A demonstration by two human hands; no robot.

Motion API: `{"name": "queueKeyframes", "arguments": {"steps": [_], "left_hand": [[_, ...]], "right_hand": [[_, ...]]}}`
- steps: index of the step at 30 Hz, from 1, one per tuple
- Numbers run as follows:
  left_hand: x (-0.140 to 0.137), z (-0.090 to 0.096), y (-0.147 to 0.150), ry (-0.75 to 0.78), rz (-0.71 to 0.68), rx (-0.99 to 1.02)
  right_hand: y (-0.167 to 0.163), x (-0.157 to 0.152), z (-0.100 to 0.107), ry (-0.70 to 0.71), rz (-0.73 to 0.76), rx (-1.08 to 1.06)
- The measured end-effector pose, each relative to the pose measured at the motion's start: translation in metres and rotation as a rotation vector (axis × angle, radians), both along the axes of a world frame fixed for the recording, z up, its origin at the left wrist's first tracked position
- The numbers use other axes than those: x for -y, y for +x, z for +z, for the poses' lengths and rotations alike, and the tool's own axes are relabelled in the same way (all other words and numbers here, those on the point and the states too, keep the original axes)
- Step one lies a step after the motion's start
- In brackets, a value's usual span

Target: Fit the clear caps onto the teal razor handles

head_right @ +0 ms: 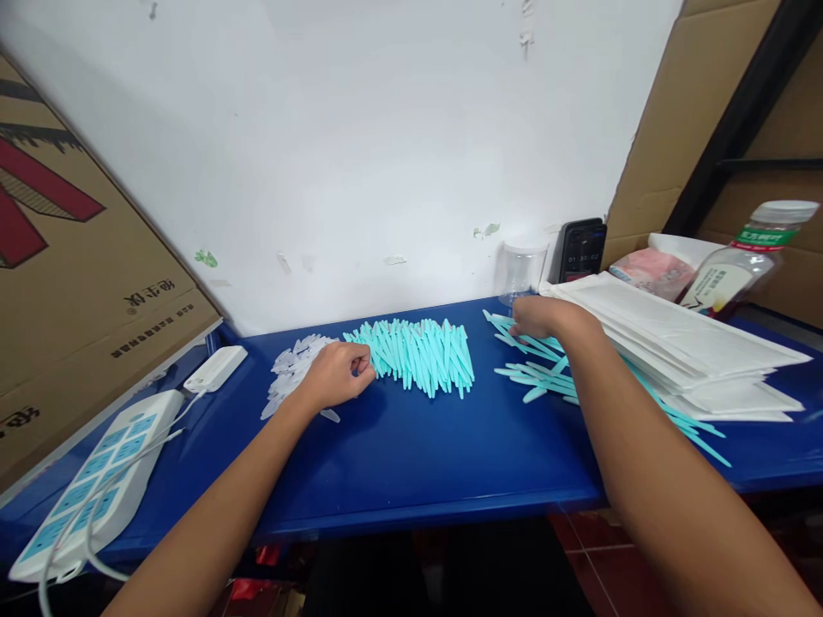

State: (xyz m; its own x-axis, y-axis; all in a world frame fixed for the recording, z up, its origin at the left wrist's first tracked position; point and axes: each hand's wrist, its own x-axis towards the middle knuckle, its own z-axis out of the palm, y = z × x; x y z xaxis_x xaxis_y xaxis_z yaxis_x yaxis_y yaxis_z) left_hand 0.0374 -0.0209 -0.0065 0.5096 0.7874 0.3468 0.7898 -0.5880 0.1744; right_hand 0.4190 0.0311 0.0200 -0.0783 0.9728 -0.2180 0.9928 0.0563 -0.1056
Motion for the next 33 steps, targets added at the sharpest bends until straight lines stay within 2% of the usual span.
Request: {"name": "queueKeyframes", "arguments": {"steps": [3, 8, 11, 15, 20, 26, 33], "left_hand": [[0.0, 0.0, 0.0, -0.003, 0.003, 0.008], [-0.001, -0.002, 0.0, 0.004, -0.001, 0.035], [-0.001, -0.002, 0.0, 0.006, 0.011, 0.075], [0.001, -0.001, 0.003, 0.006, -0.004, 0.166], [0.008, -0.001, 0.011, -0.053, -0.054, 0.267], [0.016, -0.007, 0.023, -0.206, -0.181, 0.374], [0.014, -0.007, 0.023, -0.201, -0.159, 0.411]], "right_hand": [[0.0, -0.003, 0.001, 0.027, 0.027, -0.033], [-0.008, -0.001, 0.01, 0.15, 0.047, -0.101], [-0.025, 0.008, 0.015, 0.186, 0.132, -0.244], [-0.059, 0.028, 0.018, 0.042, 0.386, -0.626], [-0.097, 0.051, 0.017, -0.124, 0.595, -0.756], [-0.116, 0.064, 0.015, -0.125, 0.642, -0.749], [-0.12, 0.065, 0.016, -0.082, 0.639, -0.778]]}}
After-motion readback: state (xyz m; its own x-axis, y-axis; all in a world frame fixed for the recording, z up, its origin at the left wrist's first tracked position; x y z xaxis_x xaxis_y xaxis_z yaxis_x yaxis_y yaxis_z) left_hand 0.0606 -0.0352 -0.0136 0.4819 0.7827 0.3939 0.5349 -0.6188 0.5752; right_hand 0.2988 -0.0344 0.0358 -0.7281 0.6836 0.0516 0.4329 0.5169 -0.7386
